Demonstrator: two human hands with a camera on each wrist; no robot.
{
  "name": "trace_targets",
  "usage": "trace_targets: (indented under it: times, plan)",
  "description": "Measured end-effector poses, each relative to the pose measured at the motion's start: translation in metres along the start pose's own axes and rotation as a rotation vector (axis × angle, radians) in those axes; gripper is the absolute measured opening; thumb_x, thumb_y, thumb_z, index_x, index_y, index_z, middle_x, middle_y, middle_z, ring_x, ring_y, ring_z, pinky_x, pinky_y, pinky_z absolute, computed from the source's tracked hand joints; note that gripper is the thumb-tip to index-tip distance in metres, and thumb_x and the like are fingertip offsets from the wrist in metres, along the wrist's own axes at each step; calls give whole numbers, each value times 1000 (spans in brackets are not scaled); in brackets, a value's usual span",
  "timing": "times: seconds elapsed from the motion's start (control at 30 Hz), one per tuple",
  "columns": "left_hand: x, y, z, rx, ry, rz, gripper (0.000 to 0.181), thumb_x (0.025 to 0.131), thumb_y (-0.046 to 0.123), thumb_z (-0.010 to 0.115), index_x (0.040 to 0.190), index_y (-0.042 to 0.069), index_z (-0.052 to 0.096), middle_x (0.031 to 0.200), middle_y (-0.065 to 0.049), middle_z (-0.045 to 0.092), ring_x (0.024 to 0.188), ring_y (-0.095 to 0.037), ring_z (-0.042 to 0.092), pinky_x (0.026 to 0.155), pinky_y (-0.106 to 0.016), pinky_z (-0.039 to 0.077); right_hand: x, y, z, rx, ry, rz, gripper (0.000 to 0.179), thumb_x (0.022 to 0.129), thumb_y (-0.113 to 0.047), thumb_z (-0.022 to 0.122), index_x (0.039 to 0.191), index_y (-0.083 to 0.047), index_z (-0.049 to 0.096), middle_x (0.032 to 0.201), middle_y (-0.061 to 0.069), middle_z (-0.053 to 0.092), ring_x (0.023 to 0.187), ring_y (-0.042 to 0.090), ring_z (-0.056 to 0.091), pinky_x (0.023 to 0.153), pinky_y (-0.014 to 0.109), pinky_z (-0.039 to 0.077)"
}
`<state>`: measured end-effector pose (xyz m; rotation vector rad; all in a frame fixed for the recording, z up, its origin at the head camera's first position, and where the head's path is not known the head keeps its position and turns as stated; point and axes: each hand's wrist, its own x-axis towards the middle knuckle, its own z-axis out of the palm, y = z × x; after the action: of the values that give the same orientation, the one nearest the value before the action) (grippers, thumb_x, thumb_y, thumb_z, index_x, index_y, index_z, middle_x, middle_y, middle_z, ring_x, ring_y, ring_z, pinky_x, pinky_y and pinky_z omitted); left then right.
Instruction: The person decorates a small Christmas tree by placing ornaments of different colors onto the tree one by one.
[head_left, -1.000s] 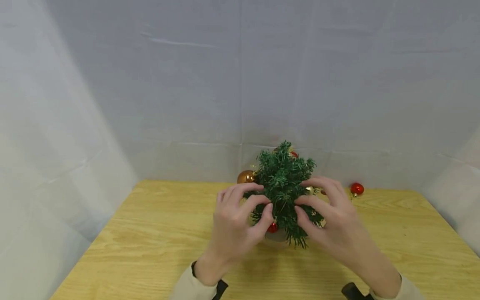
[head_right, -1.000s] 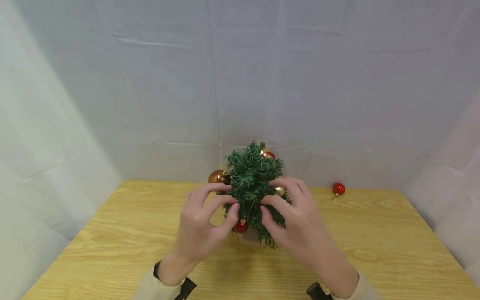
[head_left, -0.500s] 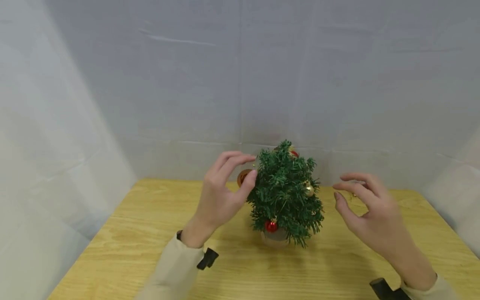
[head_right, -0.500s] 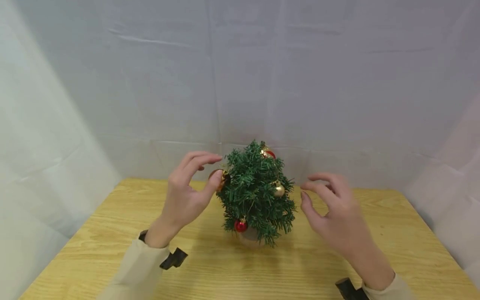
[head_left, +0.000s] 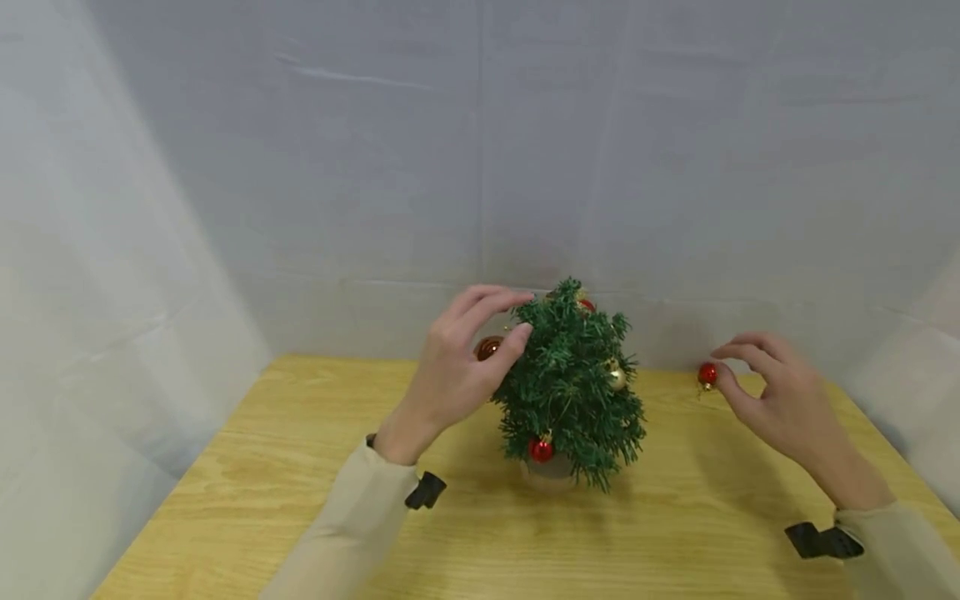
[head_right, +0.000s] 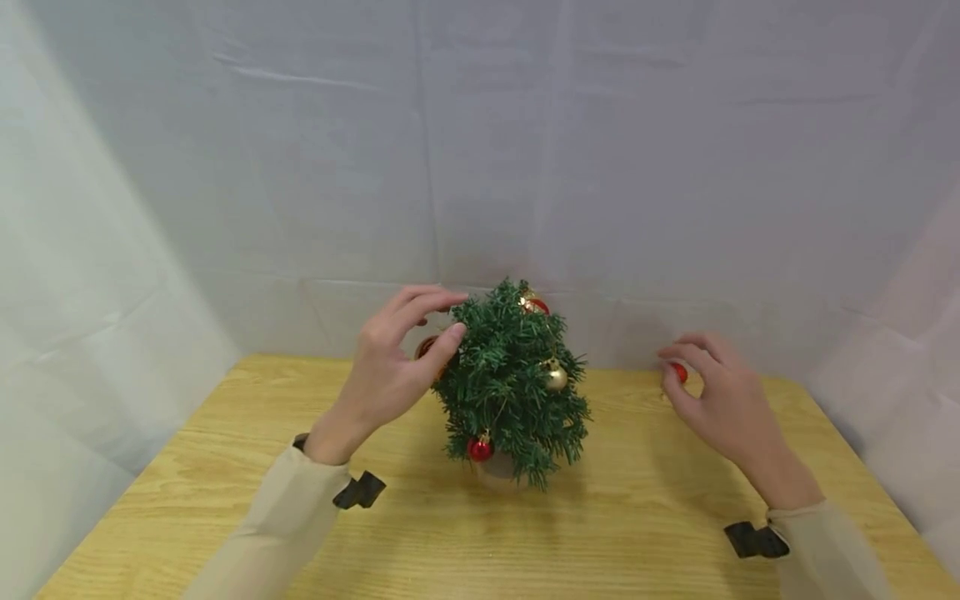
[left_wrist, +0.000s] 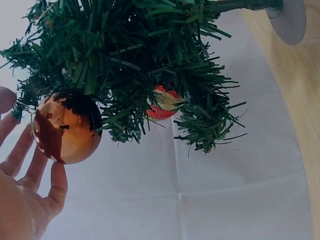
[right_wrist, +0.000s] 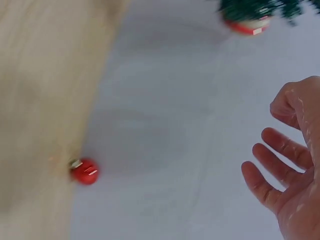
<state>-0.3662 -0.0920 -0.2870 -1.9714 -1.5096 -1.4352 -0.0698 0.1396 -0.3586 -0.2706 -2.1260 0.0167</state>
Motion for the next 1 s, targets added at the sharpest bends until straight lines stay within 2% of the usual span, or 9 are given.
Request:
trace_targets:
  times: [0.1, 0.2, 0.33, 0.4, 0.57, 0.73, 0.83, 0.93, 1.0]
  plan:
    - [1, -1, -1, -6, -21, 0, 29, 100, 19, 65, 128, 12, 71, 126, -5, 69, 120, -19, 63, 105, -39, 51, -7, 15, 5, -38, -56, -1, 24, 77, 7, 72, 99, -4, 74, 102, 13, 67, 81, 22, 55, 65, 21, 36]
    - [1, -1, -2, -10, -34, 1, 27, 101, 18, 64, 126, 11, 71, 124, -4, 70, 110, -20, 64, 93, -36, 53, -15, 31, 12, -75, -104, -6, 22, 78, 6, 73, 98, -4, 74, 102, 13, 66, 76, 22, 56, 61, 24, 40]
    - [0, -2, -3, -2, -46, 4, 25, 102, 19, 63, 124, 11, 71, 122, -4, 69, 93, -20, 61, 74, -34, 49, -26, 52, 20, -99, -164, -19, 21, 79, 4, 72, 99, -1, 74, 101, 16, 66, 81, 29, 60, 63, 42, 48]
    - [0, -2, -4, 3, -49, 8, 24, 102, 19, 62, 123, 12, 72, 121, -4, 70, 91, -20, 60, 72, -33, 48, -32, 62, 23, -111, -213, -11, 23, 79, 4, 73, 102, 0, 73, 102, 18, 66, 85, 34, 62, 67, 49, 51]
    - [0, -3, -4, 2, -44, 25, 23, 101, 17, 63, 121, 10, 72, 118, -5, 71, 99, -23, 64, 78, -37, 51, -45, 81, 30, -129, -386, 68, 32, 81, 2, 76, 113, 5, 70, 109, 24, 64, 92, 41, 63, 71, 56, 54]
    - [1, -7, -5, -9, -45, 66, 23, 100, 15, 63, 120, 9, 73, 114, -5, 74, 98, -19, 65, 85, -38, 52, -58, 93, 36, -156, -489, 169, 34, 88, -2, 72, 120, 6, 67, 117, 29, 62, 98, 45, 64, 73, 56, 55]
    - [3, -9, -5, -14, -47, 100, 22, 100, 14, 64, 119, 8, 73, 110, -5, 75, 84, -16, 60, 80, -35, 50, -65, 96, 38, -184, -514, 197, 34, 89, -3, 71, 122, 6, 67, 120, 30, 61, 100, 46, 64, 75, 58, 55]
    - [5, -11, -5, -22, -49, 128, 22, 99, 13, 64, 119, 8, 73, 109, -5, 75, 78, -14, 56, 78, -34, 47, -69, 97, 42, -186, -497, 182, 36, 88, -1, 71, 123, 4, 67, 124, 27, 62, 104, 46, 64, 79, 59, 55]
    - [6, -13, -5, -29, -48, 144, 22, 98, 12, 65, 118, 7, 73, 109, -6, 75, 83, -15, 60, 83, -34, 49, -70, 97, 44, -188, -474, 151, 37, 86, 3, 72, 123, 3, 68, 126, 24, 63, 107, 45, 64, 82, 59, 54]
